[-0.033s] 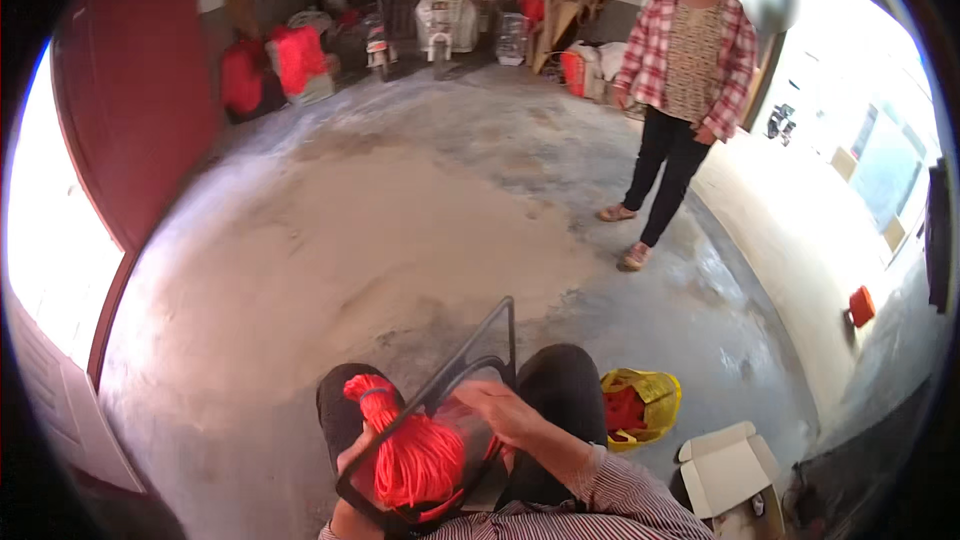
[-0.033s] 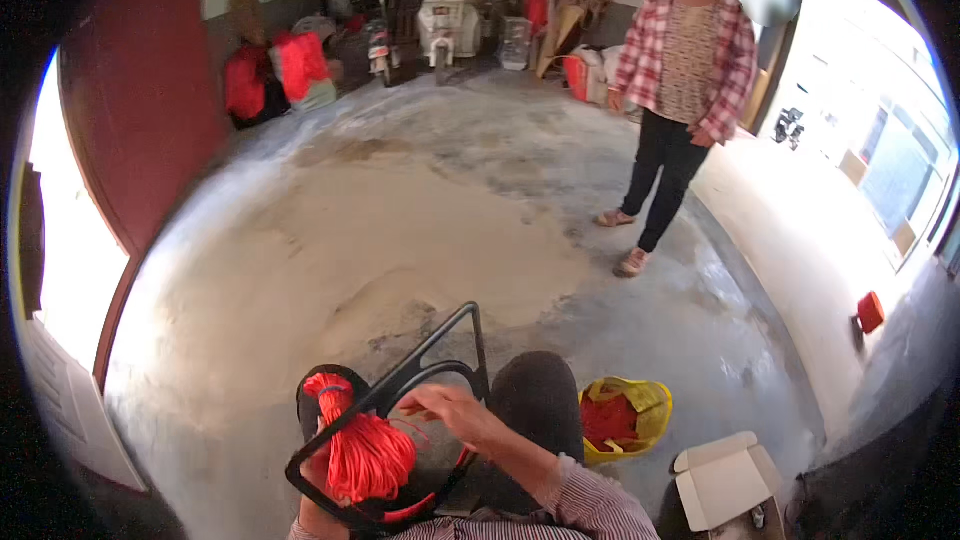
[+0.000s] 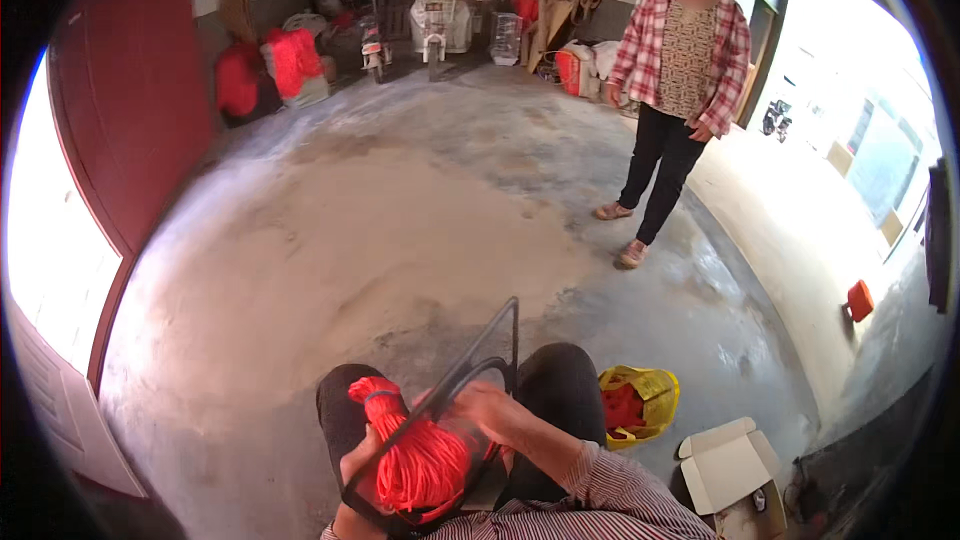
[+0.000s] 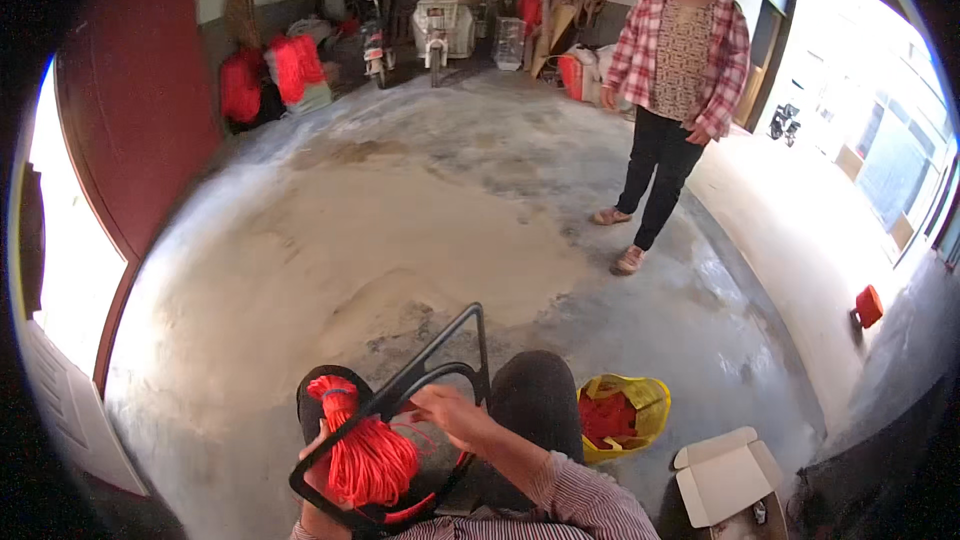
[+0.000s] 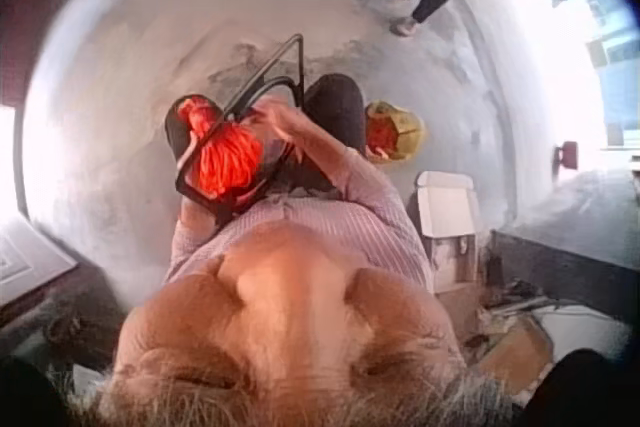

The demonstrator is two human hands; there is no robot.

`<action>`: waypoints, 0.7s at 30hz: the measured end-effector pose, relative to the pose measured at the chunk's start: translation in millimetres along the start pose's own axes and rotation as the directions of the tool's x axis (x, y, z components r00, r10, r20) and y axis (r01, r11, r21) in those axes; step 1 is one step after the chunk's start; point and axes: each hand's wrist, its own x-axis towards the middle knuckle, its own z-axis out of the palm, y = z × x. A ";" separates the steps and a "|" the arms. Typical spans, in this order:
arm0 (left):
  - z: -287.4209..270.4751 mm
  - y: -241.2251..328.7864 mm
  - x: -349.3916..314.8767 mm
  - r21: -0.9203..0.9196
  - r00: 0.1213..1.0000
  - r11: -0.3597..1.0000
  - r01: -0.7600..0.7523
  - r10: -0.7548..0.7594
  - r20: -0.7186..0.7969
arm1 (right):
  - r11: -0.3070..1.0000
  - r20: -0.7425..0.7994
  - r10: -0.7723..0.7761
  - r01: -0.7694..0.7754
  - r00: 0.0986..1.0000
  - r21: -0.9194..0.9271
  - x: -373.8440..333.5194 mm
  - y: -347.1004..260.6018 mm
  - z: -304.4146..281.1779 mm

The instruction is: Winding red plastic cord around a black circular rim.

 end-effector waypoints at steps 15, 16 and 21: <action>-3.9 -10.6 16.1 0.082 0.957 0.995 0.062 -0.083 0.279 | 0.667 -0.131 -0.275 0.287 0.952 0.688 16.8 -16.5 36.0; -5.5 -8.1 13.8 0.159 0.969 0.987 0.018 -0.057 0.240 | 0.647 -0.271 -0.218 0.347 0.938 0.680 25.5 -7.0 32.8; -28.1 12.0 16.7 0.244 0.977 0.970 0.014 -0.065 0.203 | 0.957 -0.085 -0.104 0.123 0.991 0.262 -13.9 33.2 -3.0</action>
